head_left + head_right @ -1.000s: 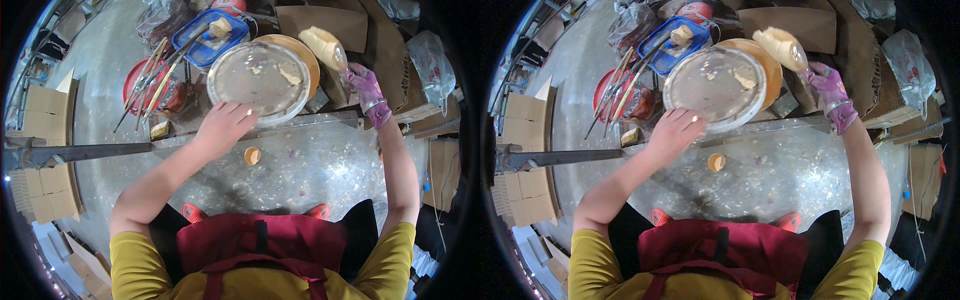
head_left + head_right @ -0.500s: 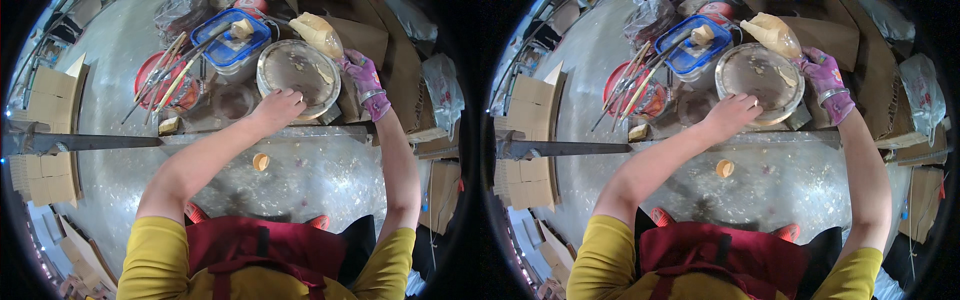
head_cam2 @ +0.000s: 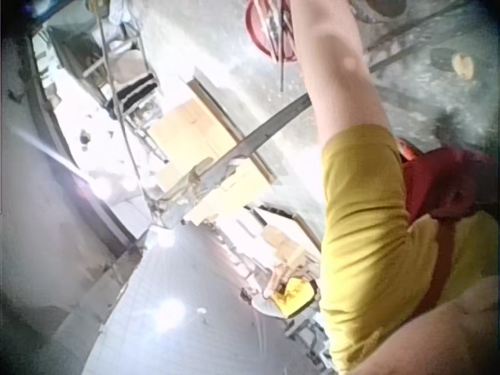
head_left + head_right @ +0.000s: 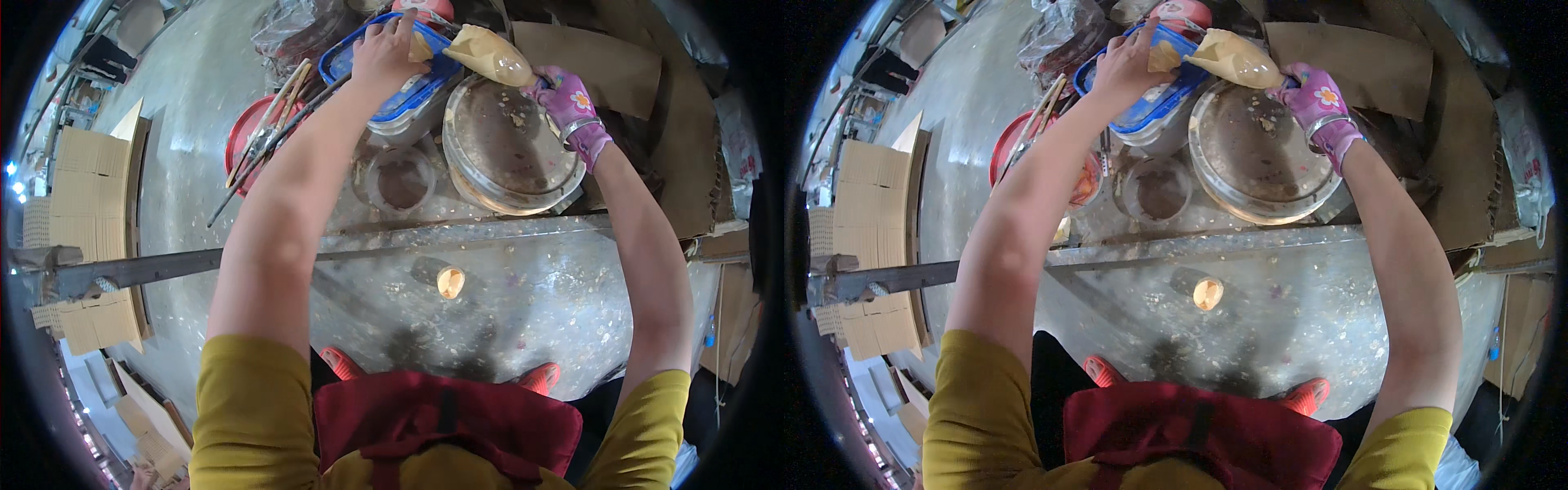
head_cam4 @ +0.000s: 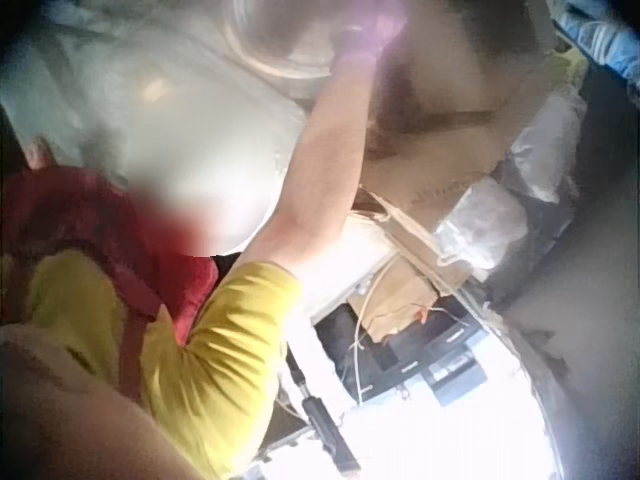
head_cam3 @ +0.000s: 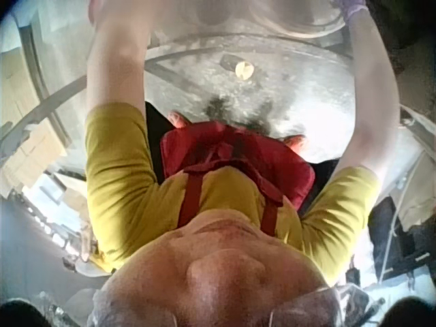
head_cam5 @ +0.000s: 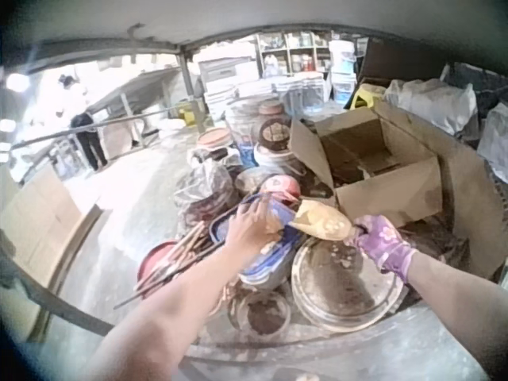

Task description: The person scoops a yellow paste from a large bucket using a plastic scoop and fills small cone-shaped containers. They repeatedly scoop the paste and pour it into the cones, occasionally scraping the scoop against the bucket rim to remove excess.

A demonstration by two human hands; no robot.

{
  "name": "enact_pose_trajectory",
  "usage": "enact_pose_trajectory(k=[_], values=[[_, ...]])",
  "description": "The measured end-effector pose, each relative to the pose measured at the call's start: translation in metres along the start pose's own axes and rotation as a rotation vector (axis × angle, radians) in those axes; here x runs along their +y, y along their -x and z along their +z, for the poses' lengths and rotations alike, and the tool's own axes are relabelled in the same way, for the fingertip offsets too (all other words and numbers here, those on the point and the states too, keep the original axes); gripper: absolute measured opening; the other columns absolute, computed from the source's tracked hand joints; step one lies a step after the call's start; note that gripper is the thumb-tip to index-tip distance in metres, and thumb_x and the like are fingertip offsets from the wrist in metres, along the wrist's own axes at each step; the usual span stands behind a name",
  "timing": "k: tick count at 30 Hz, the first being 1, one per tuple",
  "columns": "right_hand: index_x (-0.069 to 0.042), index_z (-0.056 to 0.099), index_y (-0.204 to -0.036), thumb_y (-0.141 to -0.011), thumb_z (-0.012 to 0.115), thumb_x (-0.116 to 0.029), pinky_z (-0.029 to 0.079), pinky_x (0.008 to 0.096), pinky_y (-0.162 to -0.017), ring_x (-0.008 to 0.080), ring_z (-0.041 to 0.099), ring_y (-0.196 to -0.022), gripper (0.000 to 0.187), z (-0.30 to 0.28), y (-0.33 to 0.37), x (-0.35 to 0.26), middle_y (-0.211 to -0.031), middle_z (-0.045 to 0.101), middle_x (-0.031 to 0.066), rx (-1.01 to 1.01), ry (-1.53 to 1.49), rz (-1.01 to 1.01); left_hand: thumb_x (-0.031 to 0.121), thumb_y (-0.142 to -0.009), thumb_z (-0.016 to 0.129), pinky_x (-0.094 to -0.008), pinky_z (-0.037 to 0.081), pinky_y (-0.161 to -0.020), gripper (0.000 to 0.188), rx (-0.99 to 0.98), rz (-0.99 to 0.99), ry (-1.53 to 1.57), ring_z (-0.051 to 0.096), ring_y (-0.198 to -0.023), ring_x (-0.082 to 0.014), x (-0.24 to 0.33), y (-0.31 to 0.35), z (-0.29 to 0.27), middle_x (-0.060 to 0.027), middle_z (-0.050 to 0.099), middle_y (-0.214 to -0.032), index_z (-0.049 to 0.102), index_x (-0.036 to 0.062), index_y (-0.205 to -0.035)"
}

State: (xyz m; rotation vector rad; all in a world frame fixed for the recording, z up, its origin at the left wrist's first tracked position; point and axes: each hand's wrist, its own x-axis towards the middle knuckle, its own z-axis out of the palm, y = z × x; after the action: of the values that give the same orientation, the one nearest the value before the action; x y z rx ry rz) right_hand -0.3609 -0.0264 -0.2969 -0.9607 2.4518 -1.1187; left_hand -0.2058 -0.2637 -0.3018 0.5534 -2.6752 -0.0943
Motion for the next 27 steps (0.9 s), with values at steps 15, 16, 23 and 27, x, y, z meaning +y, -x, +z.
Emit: enact_pose_trajectory(k=[15, 16, 23, 27], values=[[-0.009, 0.060, -0.116, -0.077, 0.072, -0.018, 0.049, 0.0390, -0.084, 0.0321, 0.063, -0.094, 0.042, 0.034, -0.008, -0.028, -0.100, 0.066, 0.0156, -0.074, 0.262, -0.055, 0.017, -0.067, 0.081, -0.0451, 0.047, -0.079, 0.101, -0.248, 0.204, 0.362, 0.060, -0.094, -0.0389, -0.037, -0.013, 0.012, -0.0196, 0.064, -0.100, 0.019, 0.0109, -0.146], [-0.009, 0.060, -0.117, -0.077, 0.071, -0.018, 0.048, 0.0396, -0.085, 0.0330, 0.062, -0.096, 0.043, 0.033, -0.009, -0.025, -0.103, 0.065, 0.0158, -0.080, 0.327, -0.095, 0.018, -0.068, 0.080, -0.0455, 0.047, -0.082, 0.101, -0.259, 0.198, 0.377, 0.060, -0.099, -0.0394, -0.037, -0.013, 0.012, -0.0207, 0.063, -0.104, 0.018, 0.0120, -0.147], [-0.005, 0.055, -0.122, -0.078, 0.070, -0.018, 0.047, 0.0388, -0.087, 0.0345, 0.059, -0.100, 0.048, 0.031, -0.007, -0.001, -0.113, 0.059, 0.0166, -0.040, 0.454, -0.267, -0.006, -0.078, 0.063, -0.0373, 0.041, -0.099, 0.087, -0.153, -0.172, 1.444, 0.035, -0.132, -0.0250, -0.043, 0.038, -0.017, -0.0056, 0.026, -0.153, 0.019, 0.0188, -0.149], [-0.005, 0.056, -0.121, -0.078, 0.071, -0.016, 0.046, 0.0387, -0.088, 0.0352, 0.058, -0.103, 0.047, 0.029, -0.002, -0.020, -0.111, 0.060, 0.0168, -0.146, 0.288, -0.073, -0.007, -0.081, 0.058, -0.0364, 0.040, -0.100, 0.083, -0.377, -0.273, 1.812, 0.038, -0.131, -0.0253, -0.036, 0.078, -0.056, -0.0070, 0.025, -0.153, 0.021, 0.0213, -0.149]])
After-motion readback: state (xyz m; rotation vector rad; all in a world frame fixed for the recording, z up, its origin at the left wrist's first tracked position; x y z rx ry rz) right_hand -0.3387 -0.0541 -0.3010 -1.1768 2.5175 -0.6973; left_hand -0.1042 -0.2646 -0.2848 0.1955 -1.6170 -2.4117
